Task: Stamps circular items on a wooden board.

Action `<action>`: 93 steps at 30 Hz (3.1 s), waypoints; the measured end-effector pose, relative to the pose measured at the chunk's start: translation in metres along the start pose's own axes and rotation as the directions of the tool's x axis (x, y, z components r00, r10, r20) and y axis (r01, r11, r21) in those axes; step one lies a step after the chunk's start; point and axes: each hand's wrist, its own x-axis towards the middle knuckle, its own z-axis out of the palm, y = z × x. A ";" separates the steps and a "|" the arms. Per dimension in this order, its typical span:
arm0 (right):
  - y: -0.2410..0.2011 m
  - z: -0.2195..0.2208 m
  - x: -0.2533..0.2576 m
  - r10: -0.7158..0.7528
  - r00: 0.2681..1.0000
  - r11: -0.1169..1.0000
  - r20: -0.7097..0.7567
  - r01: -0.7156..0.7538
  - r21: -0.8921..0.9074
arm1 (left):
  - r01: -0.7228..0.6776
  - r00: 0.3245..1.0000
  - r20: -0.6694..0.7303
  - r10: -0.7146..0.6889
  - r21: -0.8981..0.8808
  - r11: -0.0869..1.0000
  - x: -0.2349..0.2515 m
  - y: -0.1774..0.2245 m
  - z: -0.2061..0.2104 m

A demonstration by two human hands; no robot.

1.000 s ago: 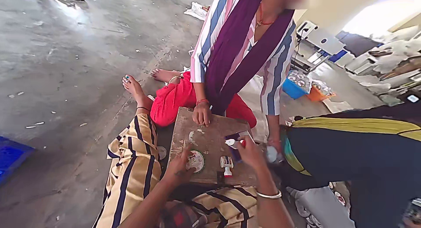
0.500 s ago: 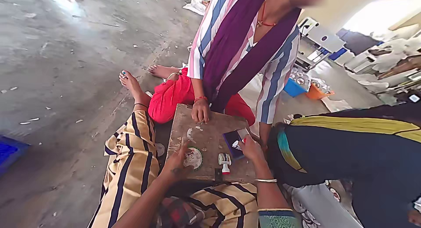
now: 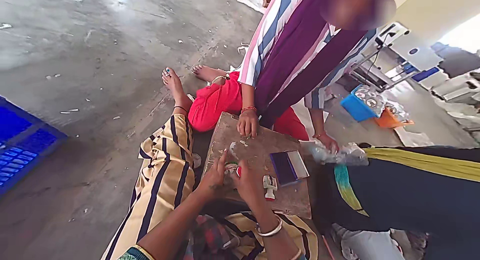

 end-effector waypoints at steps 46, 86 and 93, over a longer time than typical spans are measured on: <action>0.017 -0.005 0.003 -0.024 0.997 0.995 -0.069 0.030 0.091 | 0.015 1.000 -0.006 -0.015 -0.067 0.998 0.006 -0.002 -0.018; 0.065 -0.032 -0.022 -0.009 0.937 0.900 -0.348 0.159 0.405 | 0.205 0.978 0.039 -0.203 -0.047 0.978 0.004 0.011 -0.019; 0.030 -0.026 -0.013 -0.084 0.985 0.977 -0.148 0.111 0.182 | 0.142 0.983 -0.101 -0.154 -0.122 0.982 0.001 0.003 -0.009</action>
